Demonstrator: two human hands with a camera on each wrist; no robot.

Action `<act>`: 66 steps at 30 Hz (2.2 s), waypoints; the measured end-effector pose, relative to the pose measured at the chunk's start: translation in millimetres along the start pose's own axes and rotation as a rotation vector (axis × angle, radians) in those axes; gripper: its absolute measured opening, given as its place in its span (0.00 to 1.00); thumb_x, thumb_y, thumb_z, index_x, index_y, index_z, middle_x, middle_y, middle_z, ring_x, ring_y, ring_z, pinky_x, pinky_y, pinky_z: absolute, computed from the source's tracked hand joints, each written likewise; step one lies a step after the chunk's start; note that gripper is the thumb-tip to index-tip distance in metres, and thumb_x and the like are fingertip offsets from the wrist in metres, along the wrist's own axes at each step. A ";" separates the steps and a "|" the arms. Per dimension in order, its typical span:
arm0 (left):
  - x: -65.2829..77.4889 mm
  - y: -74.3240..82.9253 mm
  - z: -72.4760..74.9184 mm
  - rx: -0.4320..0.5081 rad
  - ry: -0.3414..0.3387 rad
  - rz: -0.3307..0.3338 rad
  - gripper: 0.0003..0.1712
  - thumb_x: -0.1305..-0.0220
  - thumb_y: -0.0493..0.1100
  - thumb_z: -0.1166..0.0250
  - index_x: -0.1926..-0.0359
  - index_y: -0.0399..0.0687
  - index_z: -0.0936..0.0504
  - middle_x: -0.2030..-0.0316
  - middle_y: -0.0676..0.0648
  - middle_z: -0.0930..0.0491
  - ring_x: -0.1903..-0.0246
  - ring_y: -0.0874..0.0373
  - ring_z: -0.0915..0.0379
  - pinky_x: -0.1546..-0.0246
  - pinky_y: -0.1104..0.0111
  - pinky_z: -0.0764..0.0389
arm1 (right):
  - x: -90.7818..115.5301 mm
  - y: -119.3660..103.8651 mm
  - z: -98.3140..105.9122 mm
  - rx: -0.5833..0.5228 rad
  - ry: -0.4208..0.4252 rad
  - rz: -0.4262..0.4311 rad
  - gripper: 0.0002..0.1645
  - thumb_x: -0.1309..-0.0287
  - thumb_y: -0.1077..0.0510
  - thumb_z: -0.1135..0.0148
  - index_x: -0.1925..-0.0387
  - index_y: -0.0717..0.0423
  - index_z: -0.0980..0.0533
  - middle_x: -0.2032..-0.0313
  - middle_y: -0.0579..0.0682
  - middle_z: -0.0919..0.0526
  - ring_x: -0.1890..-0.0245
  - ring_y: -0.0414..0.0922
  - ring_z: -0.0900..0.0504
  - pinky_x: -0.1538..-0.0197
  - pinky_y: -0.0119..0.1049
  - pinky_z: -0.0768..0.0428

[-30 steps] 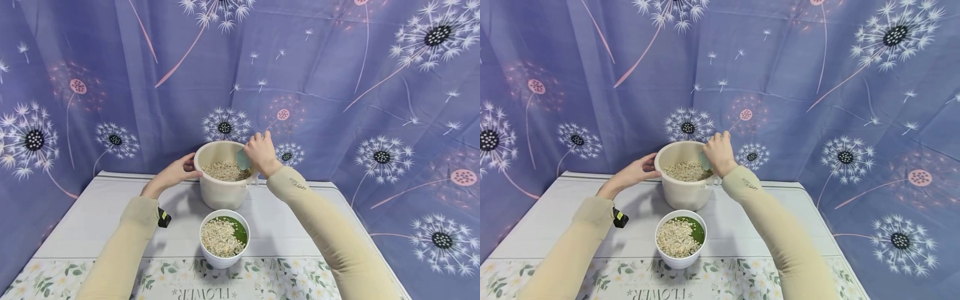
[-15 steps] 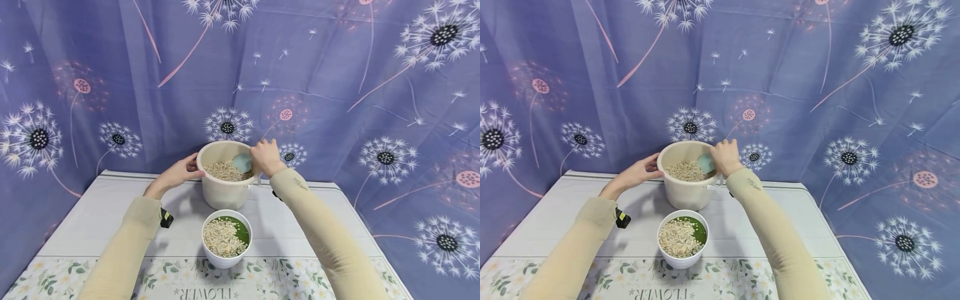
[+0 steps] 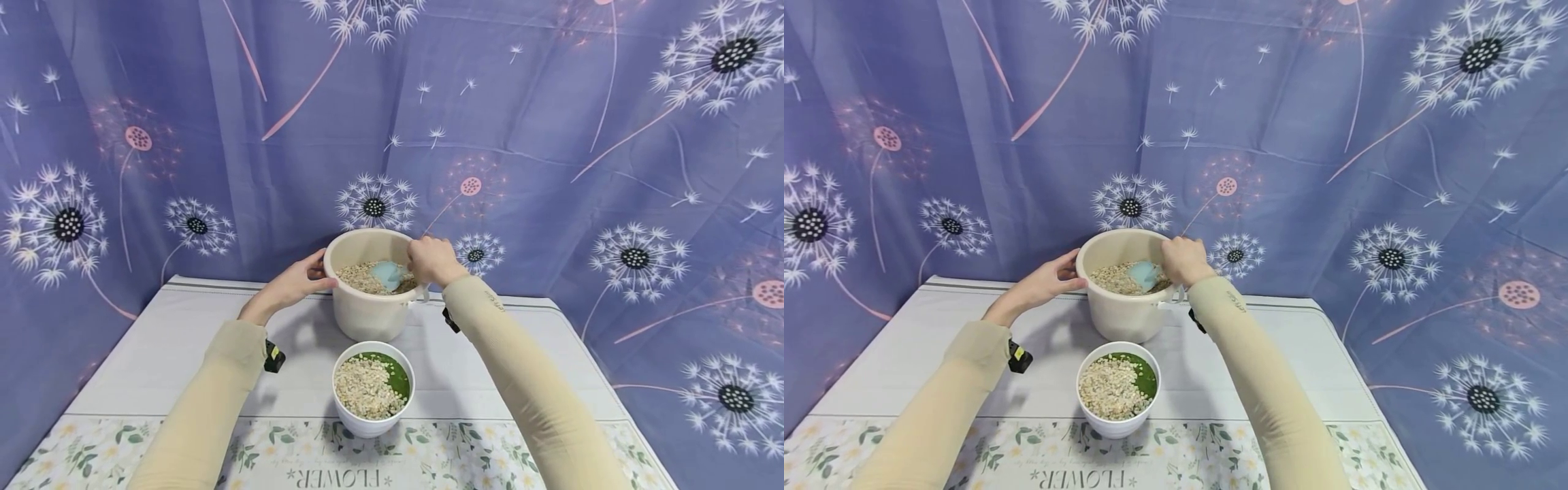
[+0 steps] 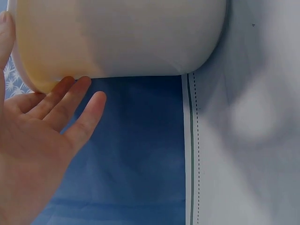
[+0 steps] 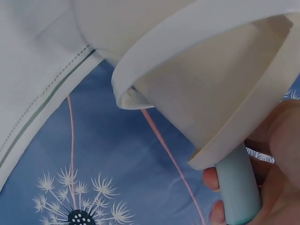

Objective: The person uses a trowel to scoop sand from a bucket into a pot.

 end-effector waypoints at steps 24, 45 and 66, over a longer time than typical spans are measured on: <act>-17.4 -35.7 -0.8 0.034 0.021 -0.018 0.52 0.36 0.47 0.31 0.23 0.43 0.55 0.39 0.34 0.29 0.40 0.42 0.32 0.41 0.52 0.28 | 3.8 1.3 0.1 -0.545 -0.150 -0.046 0.11 0.39 0.53 0.33 0.58 0.54 0.16 0.63 0.48 0.14 0.60 0.46 0.20 0.52 0.40 0.22; -14.0 -35.1 0.5 0.097 0.005 0.019 0.52 0.34 0.45 0.33 0.23 0.41 0.58 0.36 0.32 0.33 0.36 0.40 0.37 0.37 0.49 0.33 | 23.1 18.4 11.7 -0.712 -0.087 -0.074 0.12 0.36 0.56 0.36 0.59 0.62 0.17 0.63 0.58 0.16 0.69 0.47 0.18 0.63 0.37 0.18; 27.0 -43.5 -2.3 -0.072 0.018 0.054 0.47 0.35 0.58 0.36 0.26 0.39 0.44 0.33 0.34 0.35 0.36 0.39 0.36 0.38 0.47 0.33 | 90.1 40.1 41.0 -0.613 0.033 0.025 0.07 0.37 0.56 0.35 0.67 0.54 0.15 0.75 0.46 0.19 0.75 0.45 0.29 0.71 0.37 0.29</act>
Point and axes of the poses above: each hand's wrist, its own x-axis away from the middle knuckle, its own z-axis out of the back of the hand, y = z × x, the point moved 3 cm from there along -x, towards the middle knuckle
